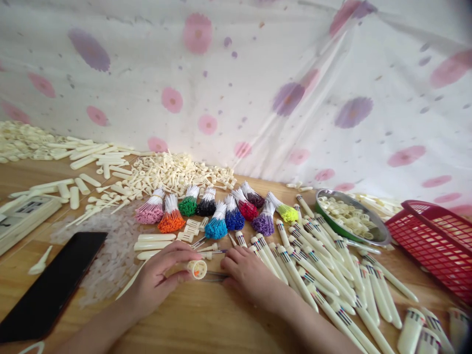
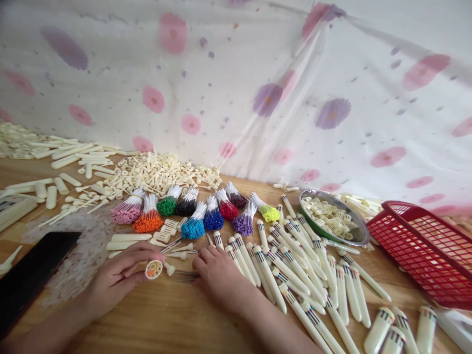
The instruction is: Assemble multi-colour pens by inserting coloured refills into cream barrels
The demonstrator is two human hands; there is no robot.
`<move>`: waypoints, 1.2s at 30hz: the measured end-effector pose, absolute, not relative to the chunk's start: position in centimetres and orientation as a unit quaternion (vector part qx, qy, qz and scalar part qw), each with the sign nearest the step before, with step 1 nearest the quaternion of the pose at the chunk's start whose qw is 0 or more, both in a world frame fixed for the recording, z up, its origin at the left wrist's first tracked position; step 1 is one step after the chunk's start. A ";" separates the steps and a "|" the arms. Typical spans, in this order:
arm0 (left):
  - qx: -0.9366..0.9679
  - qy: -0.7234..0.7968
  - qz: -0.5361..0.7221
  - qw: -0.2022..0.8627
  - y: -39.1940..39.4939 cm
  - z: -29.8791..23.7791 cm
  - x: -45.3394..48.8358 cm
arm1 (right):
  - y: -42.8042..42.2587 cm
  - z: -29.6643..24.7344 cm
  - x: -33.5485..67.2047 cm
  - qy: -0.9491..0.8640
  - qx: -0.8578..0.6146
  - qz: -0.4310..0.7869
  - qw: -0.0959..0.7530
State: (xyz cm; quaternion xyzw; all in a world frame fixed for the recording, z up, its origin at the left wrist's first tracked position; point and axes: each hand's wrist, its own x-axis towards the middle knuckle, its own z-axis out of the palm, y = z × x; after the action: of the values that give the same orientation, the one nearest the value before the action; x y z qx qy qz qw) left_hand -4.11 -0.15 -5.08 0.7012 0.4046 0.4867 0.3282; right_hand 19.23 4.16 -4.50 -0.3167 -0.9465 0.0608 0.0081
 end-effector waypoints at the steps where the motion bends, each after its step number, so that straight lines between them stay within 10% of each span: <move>1: 0.701 0.402 0.488 0.330 -0.1 -5.1 -4.1 | 4.1 -4.9 19.0 -0.949 -0.312 0.047 0.002; 15: 0.739 0.433 0.506 0.103 0.2 -5.4 -4.3 | 3.5 -0.8 20.5 -0.852 -0.395 0.204 0.276; 30: 0.732 0.493 0.468 0.036 0.5 -6.4 -4.2 | 3.9 -2.0 20.0 -0.898 -0.367 0.006 0.242; 36: 0.740 0.495 0.456 0.012 0.6 -6.5 -4.1 | 2.5 -1.7 19.5 -0.883 -0.354 0.151 0.270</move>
State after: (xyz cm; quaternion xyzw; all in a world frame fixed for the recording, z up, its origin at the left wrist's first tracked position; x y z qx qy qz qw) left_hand -4.07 0.64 -6.48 0.7398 0.4948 0.4557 0.0121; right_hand 19.48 2.52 -1.75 -0.3540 -0.8828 0.1508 0.2695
